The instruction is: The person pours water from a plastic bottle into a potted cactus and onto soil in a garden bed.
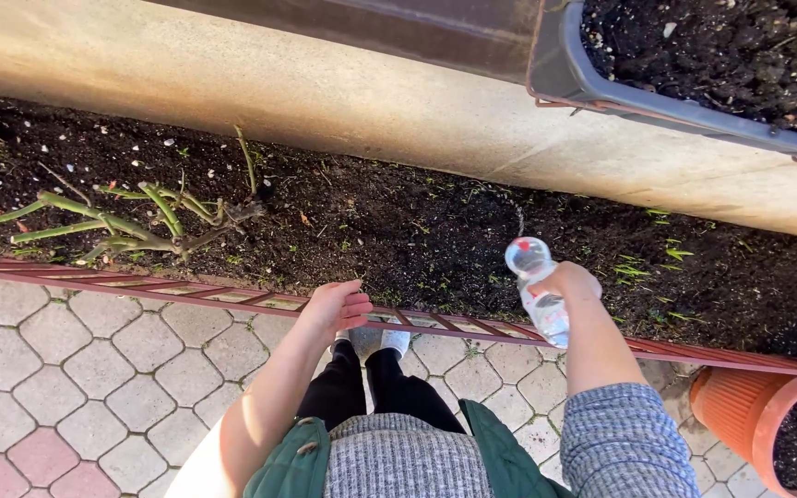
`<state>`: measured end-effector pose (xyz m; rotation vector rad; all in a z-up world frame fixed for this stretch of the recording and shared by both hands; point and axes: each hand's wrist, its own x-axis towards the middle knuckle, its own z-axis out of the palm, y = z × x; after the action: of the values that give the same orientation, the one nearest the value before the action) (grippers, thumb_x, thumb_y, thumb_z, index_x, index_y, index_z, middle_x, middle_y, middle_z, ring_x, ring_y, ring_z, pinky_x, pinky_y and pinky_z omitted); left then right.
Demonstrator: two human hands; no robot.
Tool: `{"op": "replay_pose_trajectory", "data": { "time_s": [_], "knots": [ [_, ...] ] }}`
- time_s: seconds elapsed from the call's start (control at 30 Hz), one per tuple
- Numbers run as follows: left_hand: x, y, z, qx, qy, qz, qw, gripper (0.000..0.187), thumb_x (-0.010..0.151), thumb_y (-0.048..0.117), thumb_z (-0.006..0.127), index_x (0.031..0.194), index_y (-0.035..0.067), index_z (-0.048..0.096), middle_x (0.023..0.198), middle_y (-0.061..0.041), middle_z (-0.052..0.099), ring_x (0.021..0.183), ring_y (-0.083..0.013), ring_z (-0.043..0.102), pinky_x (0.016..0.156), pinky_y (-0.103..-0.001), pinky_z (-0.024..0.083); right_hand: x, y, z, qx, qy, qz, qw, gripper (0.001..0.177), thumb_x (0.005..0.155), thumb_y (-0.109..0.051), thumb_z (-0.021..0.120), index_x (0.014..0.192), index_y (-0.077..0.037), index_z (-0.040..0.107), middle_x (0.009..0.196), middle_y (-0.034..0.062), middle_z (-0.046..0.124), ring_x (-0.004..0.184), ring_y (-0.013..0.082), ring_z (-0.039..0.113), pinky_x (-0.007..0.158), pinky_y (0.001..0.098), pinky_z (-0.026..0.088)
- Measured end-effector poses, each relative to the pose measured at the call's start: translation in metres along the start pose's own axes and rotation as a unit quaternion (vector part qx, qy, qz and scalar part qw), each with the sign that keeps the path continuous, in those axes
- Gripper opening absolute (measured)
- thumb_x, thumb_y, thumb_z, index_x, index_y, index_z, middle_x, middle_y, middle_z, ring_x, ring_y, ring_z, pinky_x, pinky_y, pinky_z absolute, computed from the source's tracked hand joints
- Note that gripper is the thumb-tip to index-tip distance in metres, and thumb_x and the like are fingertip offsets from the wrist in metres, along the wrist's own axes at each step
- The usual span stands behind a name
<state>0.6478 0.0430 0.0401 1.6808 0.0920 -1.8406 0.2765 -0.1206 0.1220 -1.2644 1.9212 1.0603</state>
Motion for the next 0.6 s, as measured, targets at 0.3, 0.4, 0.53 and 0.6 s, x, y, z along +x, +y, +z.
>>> {"op": "replay_pose_trajectory", "data": {
  "time_s": [0.3,0.4,0.53,0.6],
  "knots": [
    [0.003,-0.007,-0.006,-0.012,0.009,0.003,1.0,0.055,0.092,0.032,0.074,0.129,-0.002,0.053,0.1,-0.02,0.073,0.092,-0.0325,0.075,0.082,-0.054,0.061,0.047,0.052,-0.001,-0.001,0.022,0.049,0.999,0.094,0.067,-0.054,0.089,0.142,-0.004,0.063,0.145,0.0182,0.065,0.139,0.0334,0.055,0.112,0.0544,0.045],
    [0.003,-0.009,-0.008,-0.015,0.01,0.004,1.0,0.055,0.091,0.032,0.075,0.128,-0.002,0.053,0.1,-0.021,0.073,0.091,-0.0333,0.075,0.08,-0.054,0.061,0.04,0.041,-0.003,-0.029,0.014,0.038,0.999,0.096,0.066,-0.056,0.09,0.144,-0.007,0.061,0.148,0.0151,0.064,0.141,0.0301,0.055,0.114,0.0517,0.044],
    [-0.003,-0.009,-0.01,-0.016,0.016,0.006,1.0,0.053,0.092,0.032,0.074,0.127,-0.002,0.054,0.1,-0.02,0.073,0.091,-0.0331,0.076,0.079,-0.054,0.061,0.044,0.018,0.012,-0.03,0.021,0.017,0.999,0.094,0.065,-0.054,0.089,0.142,-0.007,0.063,0.143,0.0158,0.067,0.137,0.0321,0.058,0.112,0.0549,0.046],
    [-0.004,-0.009,-0.011,-0.021,0.015,0.007,1.0,0.053,0.091,0.032,0.075,0.126,-0.002,0.054,0.101,-0.021,0.073,0.093,-0.0346,0.076,0.081,-0.055,0.061,0.034,0.001,0.015,-0.033,0.012,0.001,0.999,0.091,0.068,-0.053,0.088,0.143,-0.008,0.061,0.144,0.0149,0.066,0.138,0.0314,0.057,0.112,0.0548,0.046]
  ]
}}
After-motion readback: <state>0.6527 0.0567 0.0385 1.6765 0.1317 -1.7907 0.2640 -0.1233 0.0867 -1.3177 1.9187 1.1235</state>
